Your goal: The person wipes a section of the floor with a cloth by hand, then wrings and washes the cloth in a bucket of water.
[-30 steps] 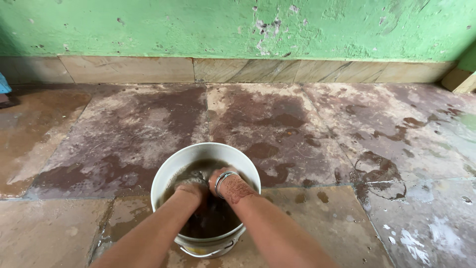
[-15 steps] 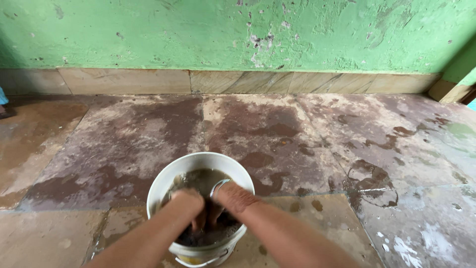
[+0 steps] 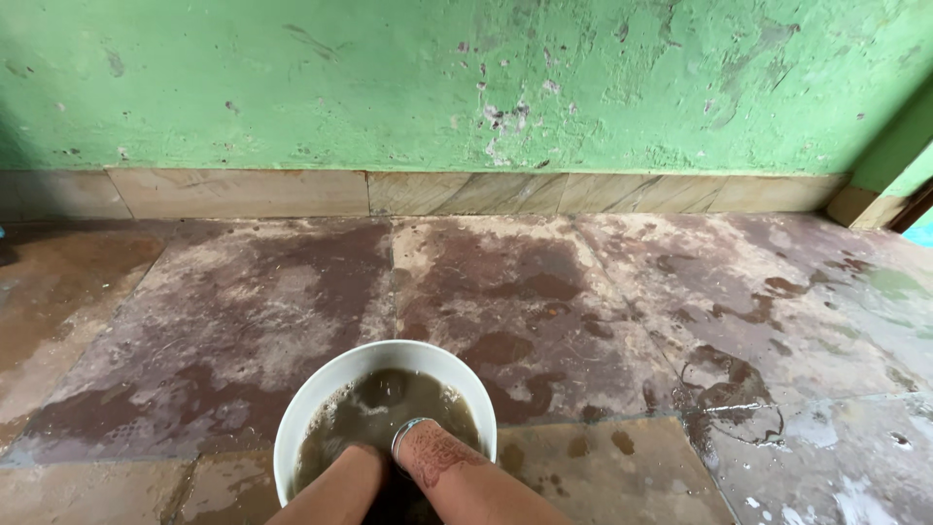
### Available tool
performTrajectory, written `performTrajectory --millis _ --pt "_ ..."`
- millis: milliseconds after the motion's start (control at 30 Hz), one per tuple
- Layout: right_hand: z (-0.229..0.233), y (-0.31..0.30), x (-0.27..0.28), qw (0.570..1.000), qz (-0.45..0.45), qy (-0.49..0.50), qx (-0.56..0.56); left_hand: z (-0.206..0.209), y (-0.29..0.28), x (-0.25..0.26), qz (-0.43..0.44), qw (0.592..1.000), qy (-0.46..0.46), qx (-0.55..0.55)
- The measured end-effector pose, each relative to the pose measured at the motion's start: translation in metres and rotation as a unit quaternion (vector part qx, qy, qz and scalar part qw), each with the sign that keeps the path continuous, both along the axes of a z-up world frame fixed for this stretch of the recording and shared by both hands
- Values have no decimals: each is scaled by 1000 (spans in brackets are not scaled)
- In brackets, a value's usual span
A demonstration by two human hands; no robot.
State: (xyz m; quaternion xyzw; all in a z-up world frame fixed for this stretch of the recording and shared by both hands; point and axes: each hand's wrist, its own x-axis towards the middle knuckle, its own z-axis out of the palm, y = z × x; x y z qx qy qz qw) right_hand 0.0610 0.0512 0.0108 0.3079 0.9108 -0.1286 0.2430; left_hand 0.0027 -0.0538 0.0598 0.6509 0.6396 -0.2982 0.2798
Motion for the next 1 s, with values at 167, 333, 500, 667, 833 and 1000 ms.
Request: performTrajectory --millis 167,333,500,667,833,1000 --pt "1 2 17 1000 -3 14 -4 4 -3 0 8 1000 -4 20" --pt "24 24 23 999 -1 37 11 27 7 -8 14 998 4 60" --pt "36 44 29 998 -3 57 25 42 15 -15 1 996 20 91" --pt "10 48 46 997 6 77 14 37 2 -11 0 988 3 152" --pt "15 30 66 996 -11 93 -4 53 4 -16 -18 964 -40 262" --pt "41 18 66 993 -35 115 6 46 -1 -32 -8 948 -32 316"
